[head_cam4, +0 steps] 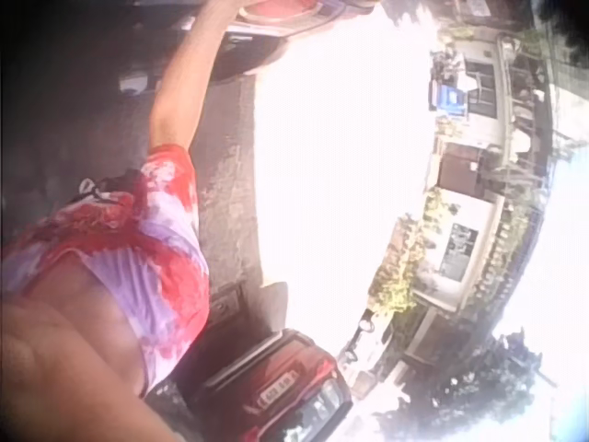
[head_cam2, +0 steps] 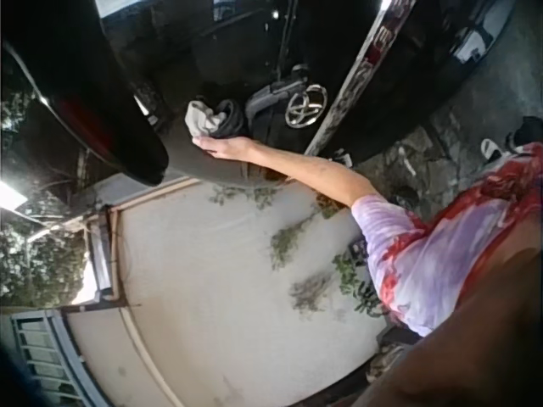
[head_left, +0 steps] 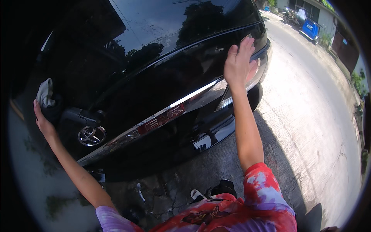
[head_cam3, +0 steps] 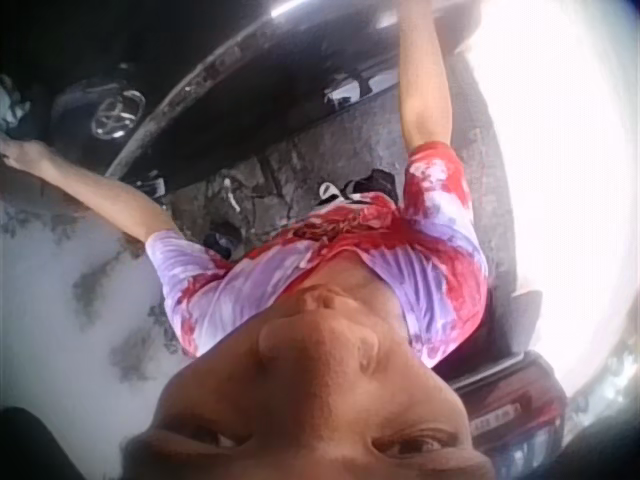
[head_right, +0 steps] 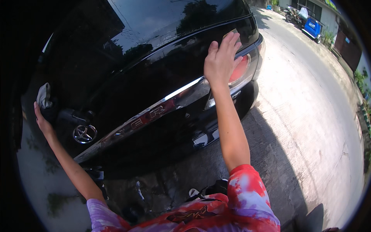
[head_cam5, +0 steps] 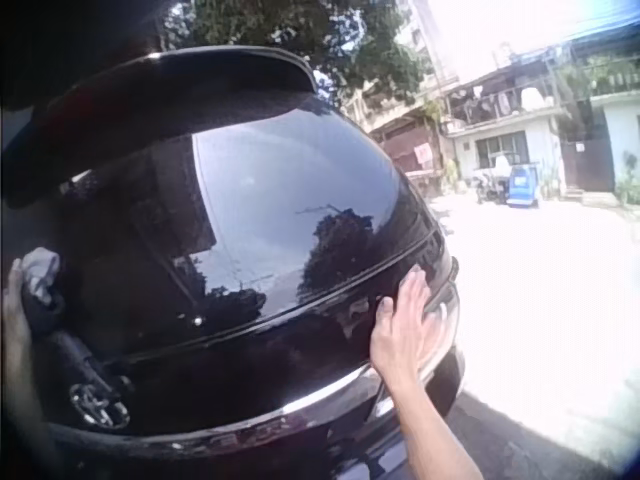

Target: The person cleans the rear exterior of a black vehicle using a cloth and a sanding block, dipping the cloth into a bucket of water.

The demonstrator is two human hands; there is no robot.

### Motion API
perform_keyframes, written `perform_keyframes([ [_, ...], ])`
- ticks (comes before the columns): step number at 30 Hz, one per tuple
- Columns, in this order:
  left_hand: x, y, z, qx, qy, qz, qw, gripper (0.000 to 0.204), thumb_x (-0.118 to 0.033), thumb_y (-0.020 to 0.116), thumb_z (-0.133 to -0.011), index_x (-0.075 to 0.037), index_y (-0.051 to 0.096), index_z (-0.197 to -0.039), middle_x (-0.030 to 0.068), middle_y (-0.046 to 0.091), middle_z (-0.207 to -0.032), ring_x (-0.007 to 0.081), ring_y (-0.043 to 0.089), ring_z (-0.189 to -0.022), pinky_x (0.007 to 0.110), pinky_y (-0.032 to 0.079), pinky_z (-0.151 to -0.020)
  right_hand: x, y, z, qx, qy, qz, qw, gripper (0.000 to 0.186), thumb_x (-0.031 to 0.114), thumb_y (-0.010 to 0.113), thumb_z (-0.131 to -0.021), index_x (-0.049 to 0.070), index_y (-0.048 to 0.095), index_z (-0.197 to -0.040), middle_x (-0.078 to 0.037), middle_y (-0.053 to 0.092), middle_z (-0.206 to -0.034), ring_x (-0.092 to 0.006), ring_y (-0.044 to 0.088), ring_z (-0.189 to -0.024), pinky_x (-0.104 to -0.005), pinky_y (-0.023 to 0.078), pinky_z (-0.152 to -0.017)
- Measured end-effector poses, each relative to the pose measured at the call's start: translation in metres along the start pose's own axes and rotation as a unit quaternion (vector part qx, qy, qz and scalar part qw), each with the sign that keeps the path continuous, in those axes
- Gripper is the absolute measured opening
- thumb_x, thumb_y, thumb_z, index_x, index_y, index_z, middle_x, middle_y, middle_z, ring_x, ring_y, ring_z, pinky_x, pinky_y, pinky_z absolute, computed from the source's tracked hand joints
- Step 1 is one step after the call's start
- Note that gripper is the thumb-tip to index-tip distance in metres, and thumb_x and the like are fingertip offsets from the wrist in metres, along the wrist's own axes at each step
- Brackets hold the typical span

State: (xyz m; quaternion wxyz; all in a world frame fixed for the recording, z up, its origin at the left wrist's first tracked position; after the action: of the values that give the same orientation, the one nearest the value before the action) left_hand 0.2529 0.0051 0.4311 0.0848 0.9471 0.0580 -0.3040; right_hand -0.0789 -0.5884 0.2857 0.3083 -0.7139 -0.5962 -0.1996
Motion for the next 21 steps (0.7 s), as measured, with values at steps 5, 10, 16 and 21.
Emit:
perform_keyframes([
  [5, -0.011, -0.007, -0.001, -0.003, -0.031, 0.009, 0.999, 0.065, -0.043, 0.050, -0.107, 0.005, 0.047, -0.151, 0.0128, 0.051, -0.155, 0.0210, 0.045, -0.145, 0.033, 0.028, -0.121, 0.052, 0.012, 0.036, 0.030, -0.124, 0.011, 0.992, 0.073, 0.049, 0.036, -0.108, 0.003, 0.022, -0.163, -0.019, 0.019, -0.171, -0.0454, 0.015, -0.157, -0.0717, 0.006, -0.119],
  [10, -0.004, 0.024, -0.008, 0.033, -0.074, -0.002, 0.997, 0.065, -0.043, 0.055, -0.105, 0.005, 0.049, -0.150, 0.0134, 0.053, -0.153, 0.0212, 0.049, -0.141, 0.033, 0.032, -0.119, -0.097, -0.030, -0.132, 0.011, 0.040, 0.006, 0.999, 0.073, 0.054, 0.026, -0.110, 0.003, 0.024, -0.162, -0.021, 0.020, -0.170, -0.0458, 0.018, -0.155, -0.0700, 0.014, -0.120],
  [16, -0.127, 0.135, 0.029, 0.016, 0.075, -0.011, 0.997, 0.061, -0.039, 0.054, -0.107, 0.010, 0.053, -0.144, 0.0161, 0.059, -0.145, 0.0232, 0.053, -0.136, 0.033, 0.033, -0.118, -0.035, -0.001, -0.054, 0.046, -0.162, -0.008, 0.986, 0.074, 0.053, 0.034, -0.108, 0.003, 0.026, -0.162, -0.019, 0.021, -0.170, -0.0461, 0.021, -0.154, -0.0701, 0.017, -0.119],
  [21, -0.181, 0.284, 0.103, -0.044, 0.177, -0.254, 0.950, 0.053, -0.053, 0.057, -0.102, -0.008, 0.069, -0.127, 0.0150, 0.074, -0.120, 0.0310, 0.068, -0.115, 0.037, 0.049, -0.100, -0.137, -0.017, -0.197, 0.126, 0.027, -0.103, 0.986, 0.071, 0.052, 0.030, -0.110, 0.002, 0.029, -0.160, -0.019, 0.029, -0.167, -0.0448, 0.026, -0.153, -0.0660, 0.021, -0.120],
])
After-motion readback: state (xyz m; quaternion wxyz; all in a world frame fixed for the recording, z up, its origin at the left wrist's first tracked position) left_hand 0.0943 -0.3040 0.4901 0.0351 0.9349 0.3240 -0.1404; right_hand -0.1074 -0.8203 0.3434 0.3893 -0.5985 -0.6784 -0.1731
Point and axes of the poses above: each hand's wrist, its own z-axis away from the middle knuckle, its own y-axis out of the palm, x = y × z, the point moved 10 cm from there along -z, towards the middle knuckle
